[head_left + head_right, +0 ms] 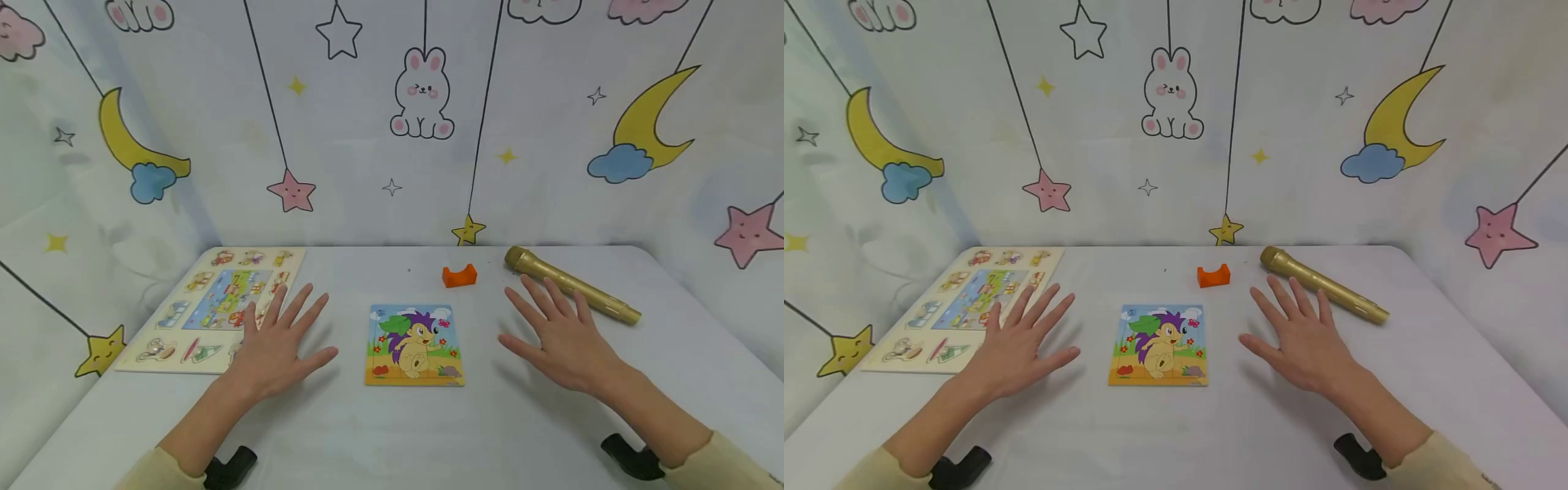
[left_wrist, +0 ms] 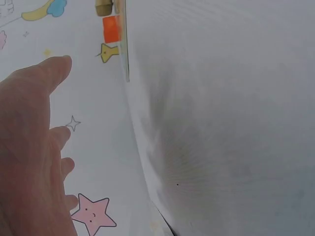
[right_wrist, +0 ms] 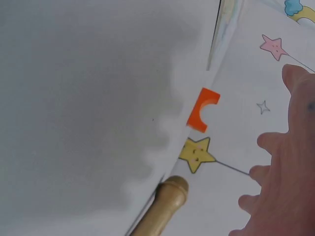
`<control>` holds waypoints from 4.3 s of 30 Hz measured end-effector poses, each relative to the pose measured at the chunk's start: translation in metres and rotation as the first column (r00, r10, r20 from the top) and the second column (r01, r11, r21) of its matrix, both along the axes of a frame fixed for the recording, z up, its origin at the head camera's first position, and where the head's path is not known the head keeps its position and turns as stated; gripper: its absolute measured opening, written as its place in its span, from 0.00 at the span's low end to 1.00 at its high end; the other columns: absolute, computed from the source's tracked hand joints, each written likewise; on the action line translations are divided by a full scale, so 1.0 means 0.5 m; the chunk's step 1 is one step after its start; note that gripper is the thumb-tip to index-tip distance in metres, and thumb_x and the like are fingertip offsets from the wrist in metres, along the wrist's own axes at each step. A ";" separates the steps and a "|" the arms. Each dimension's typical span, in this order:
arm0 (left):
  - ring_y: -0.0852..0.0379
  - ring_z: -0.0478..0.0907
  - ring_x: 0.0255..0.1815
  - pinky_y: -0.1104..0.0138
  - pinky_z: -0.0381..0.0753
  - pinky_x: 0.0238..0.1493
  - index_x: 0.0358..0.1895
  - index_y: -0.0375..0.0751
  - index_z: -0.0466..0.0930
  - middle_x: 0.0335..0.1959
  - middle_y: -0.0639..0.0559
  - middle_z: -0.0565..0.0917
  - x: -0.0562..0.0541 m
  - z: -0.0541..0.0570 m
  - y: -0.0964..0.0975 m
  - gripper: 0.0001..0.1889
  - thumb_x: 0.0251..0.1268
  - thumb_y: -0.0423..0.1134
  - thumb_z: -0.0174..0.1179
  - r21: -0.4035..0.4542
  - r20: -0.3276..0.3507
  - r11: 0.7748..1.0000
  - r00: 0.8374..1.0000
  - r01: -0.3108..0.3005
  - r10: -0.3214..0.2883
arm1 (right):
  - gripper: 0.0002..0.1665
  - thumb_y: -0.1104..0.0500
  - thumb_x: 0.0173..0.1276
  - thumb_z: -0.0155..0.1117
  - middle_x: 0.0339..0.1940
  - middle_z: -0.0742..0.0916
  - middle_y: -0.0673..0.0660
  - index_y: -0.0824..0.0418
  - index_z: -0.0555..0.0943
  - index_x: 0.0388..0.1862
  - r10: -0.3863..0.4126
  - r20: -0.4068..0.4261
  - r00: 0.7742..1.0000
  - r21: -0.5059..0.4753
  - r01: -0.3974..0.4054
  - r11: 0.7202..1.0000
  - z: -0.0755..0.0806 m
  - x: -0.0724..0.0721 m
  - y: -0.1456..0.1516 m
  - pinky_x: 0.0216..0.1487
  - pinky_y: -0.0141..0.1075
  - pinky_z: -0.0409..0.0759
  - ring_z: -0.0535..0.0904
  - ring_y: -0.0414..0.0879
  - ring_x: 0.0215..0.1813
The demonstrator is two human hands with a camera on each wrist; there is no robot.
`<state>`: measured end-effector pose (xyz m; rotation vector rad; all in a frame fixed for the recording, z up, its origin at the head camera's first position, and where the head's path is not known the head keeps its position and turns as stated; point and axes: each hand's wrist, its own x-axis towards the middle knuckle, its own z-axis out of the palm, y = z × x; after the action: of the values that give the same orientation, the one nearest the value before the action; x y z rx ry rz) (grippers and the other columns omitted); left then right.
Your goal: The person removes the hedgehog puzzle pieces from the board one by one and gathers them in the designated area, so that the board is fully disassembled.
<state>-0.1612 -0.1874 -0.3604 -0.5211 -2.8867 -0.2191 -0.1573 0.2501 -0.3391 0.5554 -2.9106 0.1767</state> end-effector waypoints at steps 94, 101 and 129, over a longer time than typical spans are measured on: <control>0.37 0.59 0.75 0.39 0.59 0.70 0.71 0.36 0.72 0.72 0.44 0.72 -0.091 -0.086 0.102 0.39 0.62 0.55 0.69 0.453 0.149 0.867 0.941 0.207 -0.303 | 0.28 0.48 0.67 0.73 0.63 0.75 0.58 0.58 0.80 0.62 0.181 0.392 0.902 -0.341 -0.040 0.939 -0.064 -0.164 -0.326 0.63 0.45 0.74 0.71 0.51 0.59; 0.37 0.58 0.76 0.40 0.58 0.71 0.72 0.36 0.71 0.72 0.44 0.71 -0.090 -0.081 0.103 0.39 0.63 0.54 0.69 0.442 0.166 0.876 0.942 0.194 -0.292 | 0.27 0.51 0.68 0.73 0.62 0.74 0.59 0.60 0.78 0.61 0.177 0.395 0.901 -0.347 -0.032 0.937 -0.064 -0.166 -0.333 0.64 0.47 0.73 0.69 0.53 0.59; 0.37 0.58 0.76 0.39 0.58 0.71 0.72 0.36 0.71 0.73 0.45 0.71 -0.085 -0.074 0.109 0.38 0.62 0.52 0.69 0.466 0.199 0.869 0.938 0.165 -0.285 | 0.28 0.58 0.66 0.74 0.54 0.75 0.58 0.56 0.71 0.60 0.283 0.348 0.894 -0.459 -0.100 0.882 -0.069 -0.167 -0.327 0.60 0.46 0.75 0.70 0.53 0.56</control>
<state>-0.2036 -0.1328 -0.3972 -0.7891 -2.8649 -1.0309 -0.2408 0.0865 -0.3737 0.8117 -3.0318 1.0600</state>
